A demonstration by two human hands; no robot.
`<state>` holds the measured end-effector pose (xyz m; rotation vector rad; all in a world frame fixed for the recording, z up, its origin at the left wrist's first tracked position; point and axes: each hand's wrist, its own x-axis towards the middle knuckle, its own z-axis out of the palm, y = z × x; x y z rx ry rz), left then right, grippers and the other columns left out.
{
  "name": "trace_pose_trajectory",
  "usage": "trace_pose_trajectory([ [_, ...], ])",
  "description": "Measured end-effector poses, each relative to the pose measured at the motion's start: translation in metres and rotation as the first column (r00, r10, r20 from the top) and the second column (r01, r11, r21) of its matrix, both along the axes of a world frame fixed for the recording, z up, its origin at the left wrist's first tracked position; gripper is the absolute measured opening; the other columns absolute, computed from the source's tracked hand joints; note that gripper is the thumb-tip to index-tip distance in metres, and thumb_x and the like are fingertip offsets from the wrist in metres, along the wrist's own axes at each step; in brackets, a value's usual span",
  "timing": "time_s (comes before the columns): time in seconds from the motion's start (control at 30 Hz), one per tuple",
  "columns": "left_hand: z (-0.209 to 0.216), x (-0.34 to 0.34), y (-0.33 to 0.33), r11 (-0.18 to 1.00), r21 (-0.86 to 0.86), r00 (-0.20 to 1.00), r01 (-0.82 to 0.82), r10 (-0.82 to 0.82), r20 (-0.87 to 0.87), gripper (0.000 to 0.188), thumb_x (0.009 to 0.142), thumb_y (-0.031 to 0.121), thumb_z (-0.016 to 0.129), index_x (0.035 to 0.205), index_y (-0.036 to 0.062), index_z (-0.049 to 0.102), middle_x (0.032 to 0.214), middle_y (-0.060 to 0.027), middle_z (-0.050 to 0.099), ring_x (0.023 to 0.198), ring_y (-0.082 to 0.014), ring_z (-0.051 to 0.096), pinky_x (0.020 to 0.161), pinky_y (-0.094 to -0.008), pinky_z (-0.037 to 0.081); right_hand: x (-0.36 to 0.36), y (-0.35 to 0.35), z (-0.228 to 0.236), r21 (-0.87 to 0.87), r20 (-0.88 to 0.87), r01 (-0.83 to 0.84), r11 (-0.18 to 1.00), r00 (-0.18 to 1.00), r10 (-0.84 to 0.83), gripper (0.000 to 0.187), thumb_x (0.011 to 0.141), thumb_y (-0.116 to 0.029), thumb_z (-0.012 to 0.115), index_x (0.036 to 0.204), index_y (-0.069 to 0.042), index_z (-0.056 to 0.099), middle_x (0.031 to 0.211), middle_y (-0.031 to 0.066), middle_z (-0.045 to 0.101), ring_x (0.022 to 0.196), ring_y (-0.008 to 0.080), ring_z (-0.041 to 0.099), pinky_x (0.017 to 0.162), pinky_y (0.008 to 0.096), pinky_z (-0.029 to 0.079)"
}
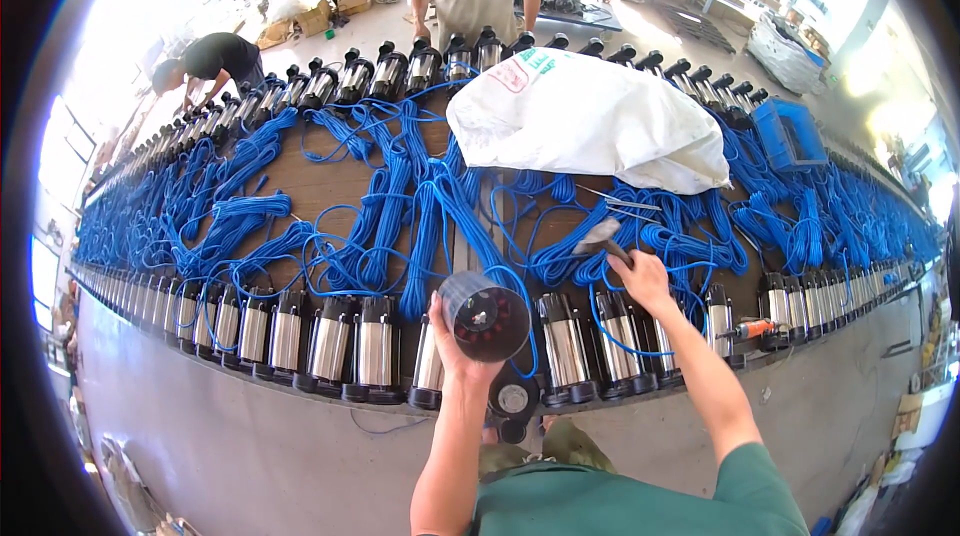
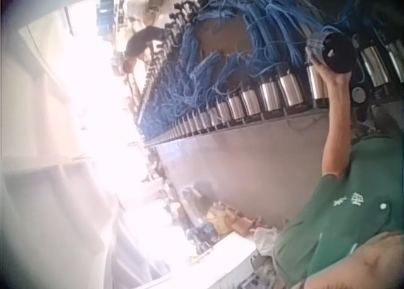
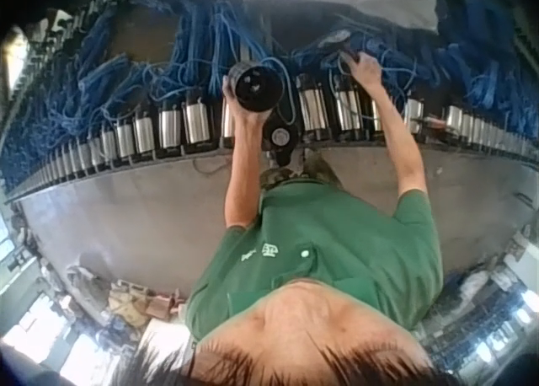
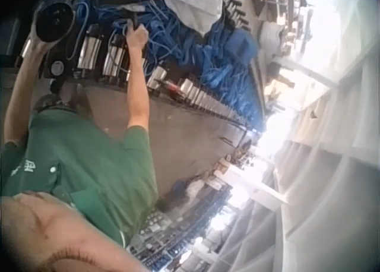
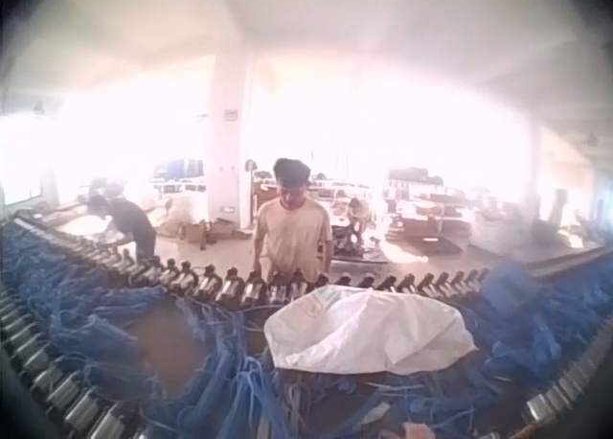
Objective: The person assembles industrial water pumps by fitting internal components into the metal pump body and securing a black plastic base plate with an air-powered screwdriver.
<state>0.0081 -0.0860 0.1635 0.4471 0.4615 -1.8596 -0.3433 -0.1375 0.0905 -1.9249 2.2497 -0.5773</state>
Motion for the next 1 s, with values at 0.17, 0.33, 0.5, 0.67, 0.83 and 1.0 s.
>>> trace_pose_trajectory([
  [0.17, -0.01, -0.01, 0.01, 0.999, -0.035, 0.992, 0.007, -0.011, -0.129, 0.077, 0.081, 0.059, 0.074, 0.135, 0.0087, 0.051, 0.127, -0.0208, 0.056, 0.115, -0.0393, 0.057, 0.098, -0.0524, 0.053, 0.073, 0.107, 0.167, -0.096, 0.923, 0.02, 0.995, 0.375, 0.081, 0.04, 0.099, -0.044, 0.066, 0.078, -0.012, 0.052, 0.067, -0.0019, 0.048, 0.057, 0.0101, 0.047, 0.055, 0.0275, 0.042],
  [0.33, -0.005, -0.036, 0.014, 0.998, -0.061, 0.996, 0.016, -0.021, -0.089, 0.074, 0.081, 0.058, 0.073, 0.133, 0.0098, 0.054, 0.127, -0.0184, 0.057, 0.115, -0.0376, 0.057, 0.098, -0.0531, 0.054, 0.148, 0.165, 0.267, -0.725, 0.651, 0.19, 0.662, -0.123, 0.749, 0.043, 0.099, -0.05, 0.06, 0.074, -0.018, 0.044, 0.057, -0.0056, 0.041, 0.046, 0.0082, 0.035, 0.047, 0.0251, 0.036],
  [0.5, 0.001, -0.05, 0.026, 0.98, -0.102, 0.985, 0.168, -0.172, -0.024, 0.091, 0.08, 0.068, 0.067, 0.138, 0.0003, 0.049, 0.125, -0.0239, 0.061, 0.114, -0.0391, 0.061, 0.101, -0.0541, 0.052, 0.161, 0.172, 0.211, -0.678, 0.735, -0.009, 0.735, -0.04, 0.677, 0.048, 0.09, -0.047, 0.07, 0.065, -0.018, 0.04, 0.054, -0.0028, 0.042, 0.049, 0.0146, 0.039, 0.052, 0.0315, 0.033],
  [0.67, 0.009, -0.064, 0.036, 0.981, -0.084, 0.978, 0.176, -0.184, -0.099, 0.081, 0.08, 0.063, 0.071, 0.137, 0.0104, 0.05, 0.125, -0.0165, 0.061, 0.114, -0.0342, 0.061, 0.101, -0.0515, 0.052, 0.183, 0.154, 0.204, -0.777, 0.627, -0.019, 0.629, 0.061, 0.777, 0.041, 0.092, -0.033, 0.067, 0.067, -0.016, 0.039, 0.058, -0.0008, 0.044, 0.053, 0.018, 0.042, 0.054, 0.0327, 0.034],
  [0.83, 0.005, -0.063, 0.039, 0.986, -0.101, 0.99, 0.134, -0.128, 0.068, 0.082, 0.082, 0.062, 0.067, 0.14, 0.0063, 0.05, 0.127, -0.022, 0.062, 0.115, -0.0401, 0.062, 0.102, -0.0555, 0.052, 0.188, 0.158, 0.206, -0.71, 0.683, -0.109, 0.696, 0.137, 0.718, 0.037, 0.094, -0.027, 0.066, 0.068, -0.01, 0.045, 0.06, 0.0024, 0.045, 0.058, 0.0182, 0.043, 0.055, 0.0325, 0.032],
  [1.0, 0.03, -0.065, 0.047, 0.965, -0.185, 0.982, 0.187, -0.185, 0.028, 0.082, 0.082, 0.067, 0.065, 0.139, 0.0095, 0.048, 0.127, -0.0189, 0.06, 0.115, -0.0375, 0.06, 0.103, -0.0517, 0.05, 0.18, 0.163, 0.181, -0.579, 0.736, -0.114, 0.807, 0.352, 0.578, 0.032, 0.092, -0.028, 0.069, 0.079, -0.005, 0.053, 0.072, 0.0066, 0.052, 0.072, 0.0193, 0.052, 0.068, 0.0327, 0.041],
])
